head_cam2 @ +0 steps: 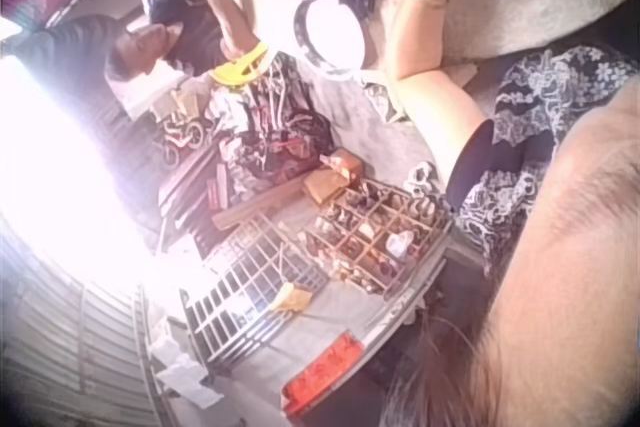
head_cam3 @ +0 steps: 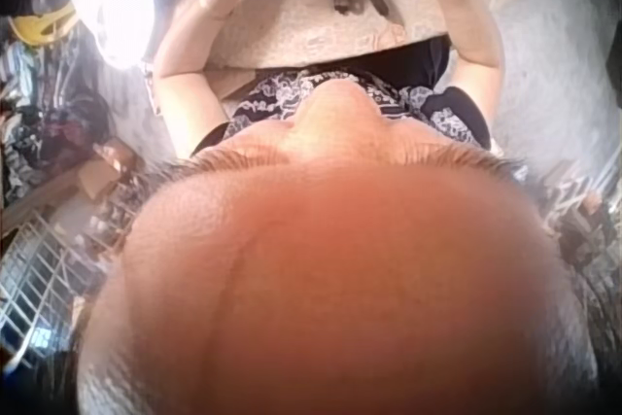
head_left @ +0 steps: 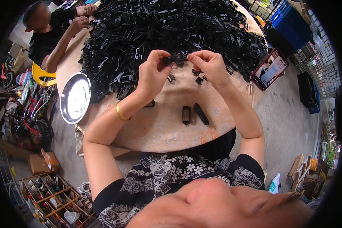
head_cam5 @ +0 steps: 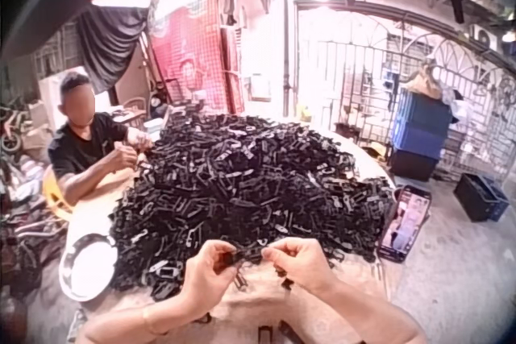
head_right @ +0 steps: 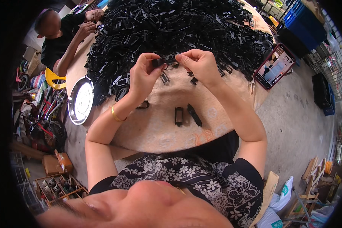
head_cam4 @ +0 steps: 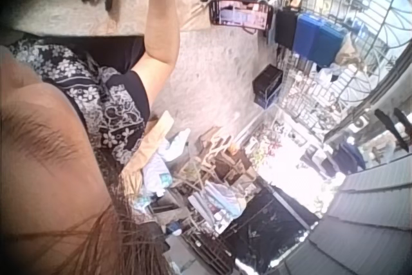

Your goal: The person assembles small black plastic parts by picking components from a pile, fitting pieces together by hand, and placing the assembled units onto the table.

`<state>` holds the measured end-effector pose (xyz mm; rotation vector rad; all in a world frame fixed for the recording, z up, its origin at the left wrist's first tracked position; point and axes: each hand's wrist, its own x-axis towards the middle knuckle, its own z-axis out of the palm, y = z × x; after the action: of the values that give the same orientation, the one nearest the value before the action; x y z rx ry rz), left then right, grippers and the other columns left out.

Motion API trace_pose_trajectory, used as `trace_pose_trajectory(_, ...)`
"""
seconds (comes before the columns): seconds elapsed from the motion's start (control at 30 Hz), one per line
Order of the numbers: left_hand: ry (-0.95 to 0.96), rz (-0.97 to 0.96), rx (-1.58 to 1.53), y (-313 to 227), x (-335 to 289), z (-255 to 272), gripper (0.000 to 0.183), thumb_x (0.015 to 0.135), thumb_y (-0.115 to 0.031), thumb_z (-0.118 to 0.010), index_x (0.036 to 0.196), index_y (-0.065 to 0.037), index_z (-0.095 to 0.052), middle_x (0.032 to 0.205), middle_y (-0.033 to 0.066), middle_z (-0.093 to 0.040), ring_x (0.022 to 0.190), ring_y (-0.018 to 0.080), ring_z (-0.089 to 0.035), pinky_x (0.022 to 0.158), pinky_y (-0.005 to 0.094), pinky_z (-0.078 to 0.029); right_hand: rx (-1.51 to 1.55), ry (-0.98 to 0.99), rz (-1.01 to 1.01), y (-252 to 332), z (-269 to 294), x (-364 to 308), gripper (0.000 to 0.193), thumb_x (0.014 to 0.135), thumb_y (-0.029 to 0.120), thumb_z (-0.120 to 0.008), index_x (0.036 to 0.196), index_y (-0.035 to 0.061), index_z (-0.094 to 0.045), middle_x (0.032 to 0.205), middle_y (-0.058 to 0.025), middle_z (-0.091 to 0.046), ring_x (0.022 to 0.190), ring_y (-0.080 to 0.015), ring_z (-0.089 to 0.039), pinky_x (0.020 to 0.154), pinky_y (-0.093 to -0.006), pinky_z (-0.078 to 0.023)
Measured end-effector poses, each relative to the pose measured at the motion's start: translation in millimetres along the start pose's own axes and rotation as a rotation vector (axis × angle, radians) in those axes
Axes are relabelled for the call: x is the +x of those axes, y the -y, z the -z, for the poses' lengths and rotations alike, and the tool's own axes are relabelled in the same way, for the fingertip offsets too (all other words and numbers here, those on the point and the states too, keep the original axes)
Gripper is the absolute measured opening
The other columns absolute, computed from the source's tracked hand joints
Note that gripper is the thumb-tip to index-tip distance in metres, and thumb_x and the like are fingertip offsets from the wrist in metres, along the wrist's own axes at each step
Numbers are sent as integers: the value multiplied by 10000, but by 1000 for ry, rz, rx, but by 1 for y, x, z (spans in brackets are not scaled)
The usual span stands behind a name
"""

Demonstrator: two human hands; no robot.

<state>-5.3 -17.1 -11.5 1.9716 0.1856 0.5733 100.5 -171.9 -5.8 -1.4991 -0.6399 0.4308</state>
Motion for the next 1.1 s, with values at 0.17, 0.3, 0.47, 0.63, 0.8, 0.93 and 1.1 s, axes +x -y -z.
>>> trace_pose_trajectory(0.17, -7, -79, 58, -3, -4, -2, 230, 794, 39, -614, 994, 13, -503, 813, 43, -620, 770, 51, -575, 647, 183, -465, -109, -97, 64, 0, -11, -4, 183, 791, 187, -693, 787, 7, -658, 643, 7, -605, 552, -31, -501, 499, -180, -405)
trace_pose_trajectory(0.3, -2, -40, -36, -5, -7, -4, 247, 799, 29, -606, 1018, 22, -491, 852, 78, -627, 769, 85, -598, 667, 204, -485, -250, -112, 176, 0, -19, -10, 204, 764, 205, -715, 728, 17, -646, 598, -27, -597, 525, -46, -488, 467, -213, -380)
trace_pose_trajectory(0.47, 71, -27, -228, -10, -7, -1, 317, 848, 5, -558, 1137, 38, -434, 979, 120, -597, 837, 138, -620, 754, 228, -508, -464, -128, 318, 0, -16, -10, 280, 755, 276, -711, 669, 27, -614, 572, -88, -569, 486, -128, -510, 450, -258, -385)
trace_pose_trajectory(0.63, 275, 152, -396, -11, -3, 10, 347, 917, -66, -459, 1238, 37, -376, 995, 132, -587, 859, 191, -633, 787, 284, -526, -756, -119, 391, 9, -16, -11, 372, 758, 356, -687, 610, 36, -567, 562, -99, -556, 466, -200, -511, 435, -301, -388)
trace_pose_trajectory(0.8, 252, 250, -570, -15, 5, 10, 353, 942, -131, -418, 1258, 19, -371, 1012, 139, -581, 859, 227, -638, 781, 320, -530, -574, -151, 436, -10, 6, 11, 362, 807, 327, -632, 592, 49, -543, 533, -98, -518, 451, -243, -498, 431, -321, -389)
trace_pose_trajectory(0.93, 38, 338, -710, -5, 16, 23, 318, 946, -142, -414, 1228, 6, -402, 1040, 142, -576, 910, 262, -622, 782, 351, -520, -914, -52, 760, -18, -3, 13, 198, 776, 235, -650, 754, 39, -638, 740, -59, -606, 677, -235, -569, 595, -312, -462)
trace_pose_trajectory(1.1, -52, 338, -708, -3, 21, 29, 302, 944, -105, -398, 1215, 27, -386, 1029, 154, -564, 887, 245, -619, 757, 327, -529, -1165, 31, 667, -36, -16, 13, 159, 740, 217, -652, 732, 59, -644, 789, -25, -588, 763, -225, -539, 658, -315, -476)
